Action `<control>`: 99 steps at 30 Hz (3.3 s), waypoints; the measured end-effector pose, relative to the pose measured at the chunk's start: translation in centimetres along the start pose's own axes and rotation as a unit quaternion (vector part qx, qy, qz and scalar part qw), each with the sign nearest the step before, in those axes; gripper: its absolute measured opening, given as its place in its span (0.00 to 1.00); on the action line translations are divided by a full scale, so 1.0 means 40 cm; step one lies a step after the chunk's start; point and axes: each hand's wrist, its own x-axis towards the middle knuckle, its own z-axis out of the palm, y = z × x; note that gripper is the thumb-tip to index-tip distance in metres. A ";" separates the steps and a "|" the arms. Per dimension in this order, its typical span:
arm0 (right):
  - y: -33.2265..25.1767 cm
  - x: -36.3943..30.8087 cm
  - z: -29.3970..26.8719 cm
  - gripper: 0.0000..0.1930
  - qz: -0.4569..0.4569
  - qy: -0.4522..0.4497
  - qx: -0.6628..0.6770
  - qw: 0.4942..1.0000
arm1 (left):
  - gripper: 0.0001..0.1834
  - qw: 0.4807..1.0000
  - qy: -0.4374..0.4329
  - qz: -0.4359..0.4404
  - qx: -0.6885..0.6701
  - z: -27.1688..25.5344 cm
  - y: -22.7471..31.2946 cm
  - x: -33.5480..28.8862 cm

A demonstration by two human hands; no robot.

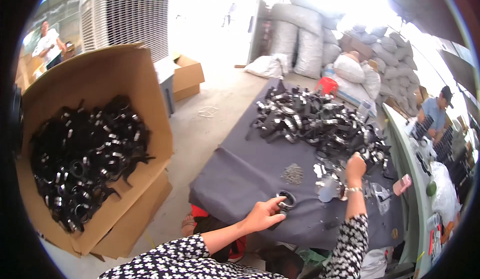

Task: Assembling small hardware components by hand at an industrial workbench.

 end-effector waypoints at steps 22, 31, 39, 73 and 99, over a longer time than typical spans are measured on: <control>-0.239 -0.535 -0.350 0.07 -0.258 0.011 0.220 0.941 | 0.35 0.997 -0.004 0.057 -0.046 0.056 -0.045 0.028; -0.264 -0.581 -0.388 0.07 -0.297 0.005 0.222 0.929 | 0.35 0.997 -0.038 0.041 -0.051 0.051 -0.043 0.030; -0.233 -0.609 -0.393 0.06 -0.295 0.002 0.226 0.928 | 0.34 0.996 -0.044 0.041 -0.063 0.081 -0.067 0.011; -0.333 -0.531 -0.330 0.07 -0.245 0.021 0.344 0.906 | 0.35 0.992 -0.059 -0.029 -0.105 0.040 -0.032 0.036; -0.335 -0.560 -0.305 0.07 -0.186 0.021 0.440 0.878 | 0.25 0.994 -0.071 -0.031 -0.072 0.031 -0.025 0.031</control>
